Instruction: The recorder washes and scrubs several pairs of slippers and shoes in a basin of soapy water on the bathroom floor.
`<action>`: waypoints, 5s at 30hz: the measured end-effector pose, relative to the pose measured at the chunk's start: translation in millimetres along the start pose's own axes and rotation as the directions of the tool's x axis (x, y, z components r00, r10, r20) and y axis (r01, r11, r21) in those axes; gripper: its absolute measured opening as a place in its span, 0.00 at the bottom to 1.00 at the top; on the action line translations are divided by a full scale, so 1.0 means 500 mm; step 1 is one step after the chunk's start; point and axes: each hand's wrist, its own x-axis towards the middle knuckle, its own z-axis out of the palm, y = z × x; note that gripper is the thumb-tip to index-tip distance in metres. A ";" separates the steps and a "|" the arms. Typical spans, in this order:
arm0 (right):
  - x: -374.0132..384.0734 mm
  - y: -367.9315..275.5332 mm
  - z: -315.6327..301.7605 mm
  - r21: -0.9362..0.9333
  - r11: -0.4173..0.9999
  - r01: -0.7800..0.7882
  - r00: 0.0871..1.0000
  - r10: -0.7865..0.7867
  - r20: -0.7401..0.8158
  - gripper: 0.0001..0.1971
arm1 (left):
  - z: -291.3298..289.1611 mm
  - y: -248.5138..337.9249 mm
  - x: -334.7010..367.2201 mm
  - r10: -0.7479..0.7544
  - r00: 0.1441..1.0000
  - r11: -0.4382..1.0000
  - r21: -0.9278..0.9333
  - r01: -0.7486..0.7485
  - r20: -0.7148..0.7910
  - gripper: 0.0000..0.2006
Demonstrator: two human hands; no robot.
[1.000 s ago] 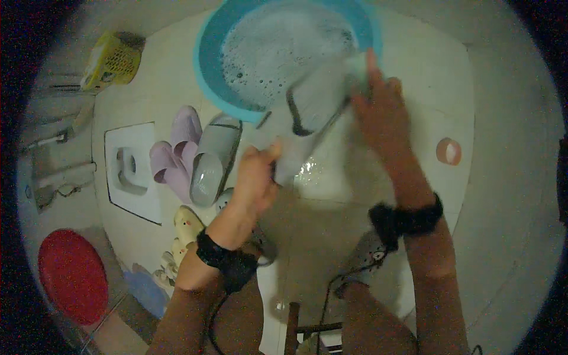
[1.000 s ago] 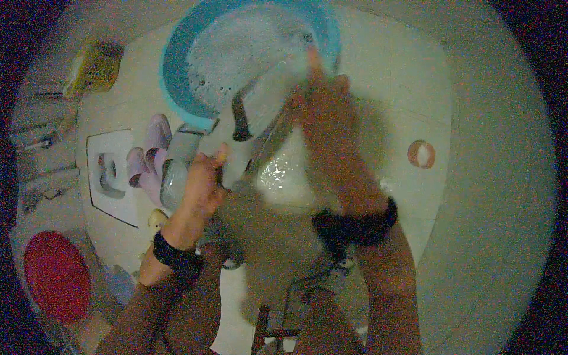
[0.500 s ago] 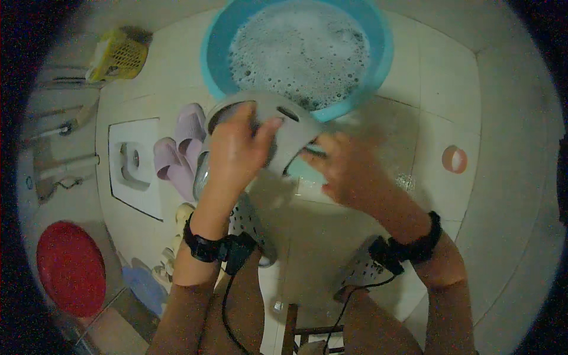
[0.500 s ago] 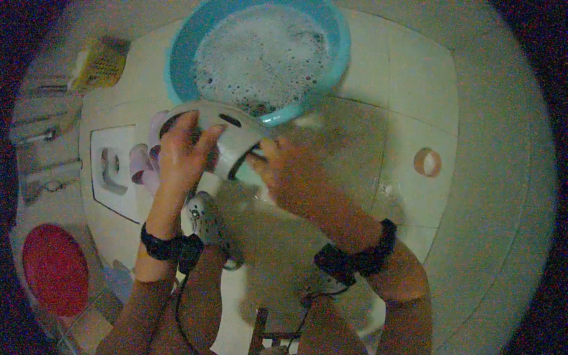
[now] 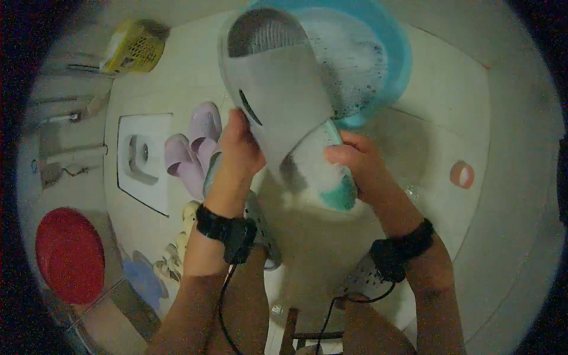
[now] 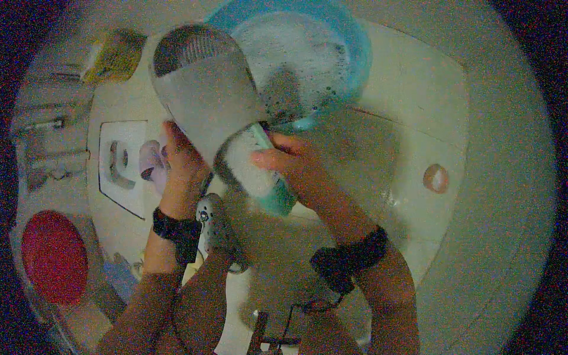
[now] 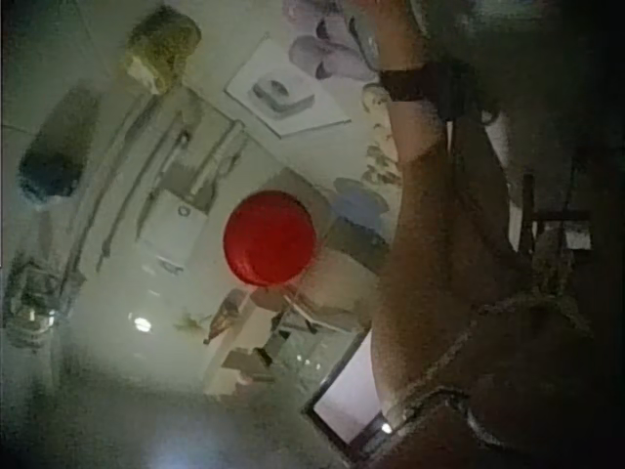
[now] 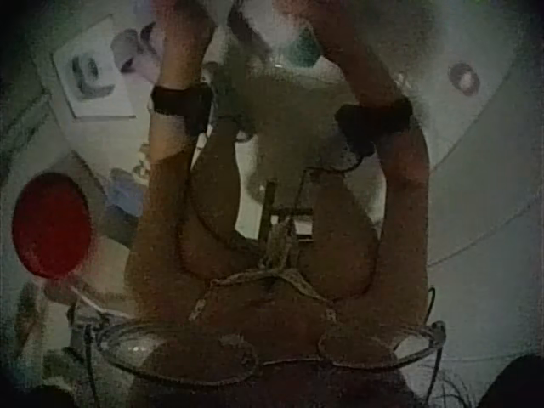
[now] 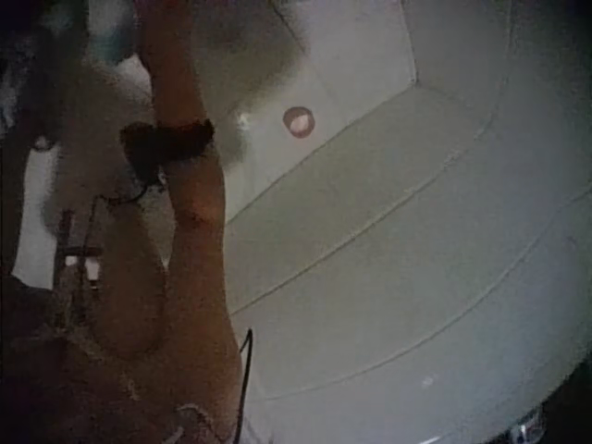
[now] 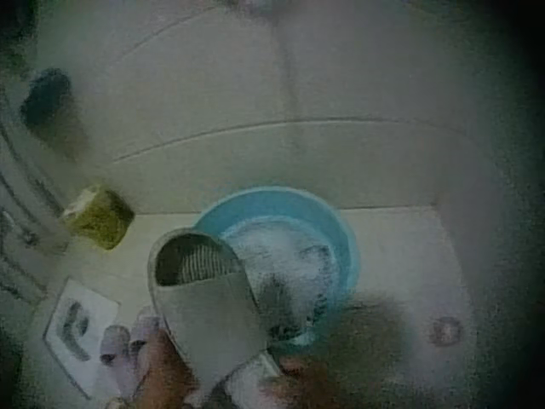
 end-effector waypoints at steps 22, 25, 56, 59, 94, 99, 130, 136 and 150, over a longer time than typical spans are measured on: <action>-0.129 0.052 0.045 -0.873 0.427 0.234 0.910 -0.412 0.043 0.47 | 0.113 -0.013 -0.052 -0.278 0.954 0.960 -0.061 0.272 -0.115 0.27; -0.130 0.030 0.081 -0.917 0.385 0.109 0.935 -0.353 -0.037 0.41 | 0.104 0.017 -0.032 -0.235 0.972 0.971 0.036 0.236 -0.028 0.28; -0.025 0.012 -0.034 -0.990 0.140 -0.025 0.956 -0.286 -0.064 0.24 | 0.154 -0.061 -0.109 -0.481 0.847 0.863 0.050 0.503 -0.225 0.22; -0.119 0.035 0.037 -0.917 0.321 0.238 0.866 -0.497 0.051 0.27 | 0.112 0.015 -0.052 -0.465 0.885 0.883 -0.082 0.463 -0.015 0.23; -0.064 0.128 0.022 -0.931 0.316 0.181 0.924 -0.379 0.050 0.39 | -0.032 0.019 -0.044 -0.197 0.934 0.969 0.084 0.231 -0.297 0.24; 0.003 0.123 0.002 -0.977 0.196 -0.089 0.936 -0.319 -0.149 0.40 | -0.015 -0.104 -0.086 -0.238 0.959 0.897 0.345 0.277 -0.152 0.18; -0.212 0.147 -0.584 -0.682 0.155 -0.715 0.550 -0.478 -0.685 0.30 | -0.395 0.167 -0.026 -0.141 0.893 0.174 0.877 0.447 -0.427 0.24; -0.197 0.230 -0.508 -0.818 -0.043 -0.574 0.711 -0.522 -0.471 0.24 | -0.421 0.049 -0.033 -0.295 0.955 -0.271 0.959 -0.085 0.001 0.27; -0.044 -0.005 -0.173 -0.906 0.409 -0.106 0.770 -0.543 -0.335 0.31 | -0.320 -0.032 0.060 -0.268 0.924 -0.468 0.801 -0.373 0.274 0.36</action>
